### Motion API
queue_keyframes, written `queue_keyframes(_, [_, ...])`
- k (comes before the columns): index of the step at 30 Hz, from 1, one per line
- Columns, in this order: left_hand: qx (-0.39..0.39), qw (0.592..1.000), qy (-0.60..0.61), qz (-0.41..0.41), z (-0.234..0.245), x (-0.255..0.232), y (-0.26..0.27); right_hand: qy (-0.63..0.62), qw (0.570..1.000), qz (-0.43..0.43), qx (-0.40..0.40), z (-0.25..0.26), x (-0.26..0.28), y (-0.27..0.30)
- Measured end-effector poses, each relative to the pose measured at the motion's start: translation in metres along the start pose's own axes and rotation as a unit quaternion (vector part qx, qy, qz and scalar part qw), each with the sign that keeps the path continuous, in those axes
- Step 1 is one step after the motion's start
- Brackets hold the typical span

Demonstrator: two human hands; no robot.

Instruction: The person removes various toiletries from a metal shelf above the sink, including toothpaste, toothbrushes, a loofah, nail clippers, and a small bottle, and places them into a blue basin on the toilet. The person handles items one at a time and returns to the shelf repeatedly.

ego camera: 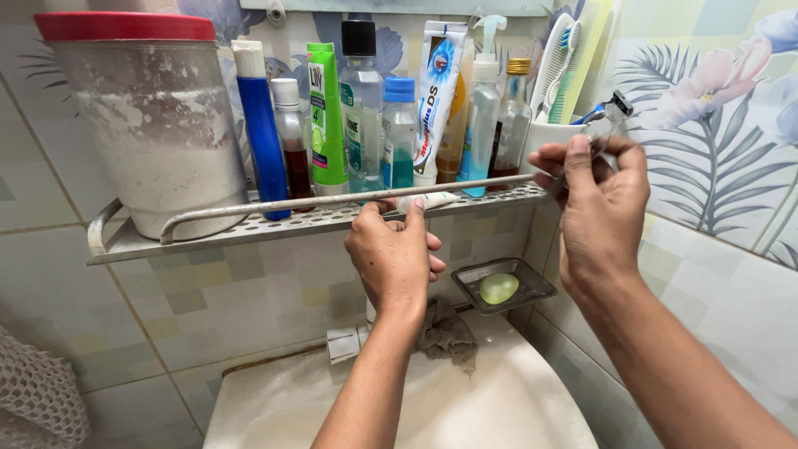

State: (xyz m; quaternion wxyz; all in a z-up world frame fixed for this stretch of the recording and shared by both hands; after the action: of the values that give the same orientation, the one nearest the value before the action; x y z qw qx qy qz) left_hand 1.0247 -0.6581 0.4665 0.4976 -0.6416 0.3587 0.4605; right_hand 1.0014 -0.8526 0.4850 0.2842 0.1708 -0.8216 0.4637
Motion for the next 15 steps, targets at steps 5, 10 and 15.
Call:
queue_keyframes(5, [0.001,1.0,0.007,-0.004,0.0,-0.001,0.0,0.094,0.99,0.036,0.099,-0.017,0.01,-0.011])
queue_keyframes(10, [0.004,1.0,0.013,-0.003,0.0,0.0,-0.002,0.307,0.92,0.086,0.226,-0.042,0.013,-0.019])
queue_keyframes(15, [0.0,0.998,0.052,0.019,-0.006,0.001,-0.005,0.394,0.834,0.095,0.374,-0.08,0.005,-0.042])
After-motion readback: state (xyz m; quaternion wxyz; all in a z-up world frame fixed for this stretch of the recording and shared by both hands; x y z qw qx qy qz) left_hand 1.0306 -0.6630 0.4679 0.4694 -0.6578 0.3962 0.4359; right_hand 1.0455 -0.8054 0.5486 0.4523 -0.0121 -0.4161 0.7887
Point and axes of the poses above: each hand's wrist, its own y-axis away from the middle knuckle, its own z-axis out of the back of the hand, x = y × z, the point moved 2 cm from there along -y, towards the middle knuckle, and after that the axes turned 1 degree about -x, right-handed, at the moved point
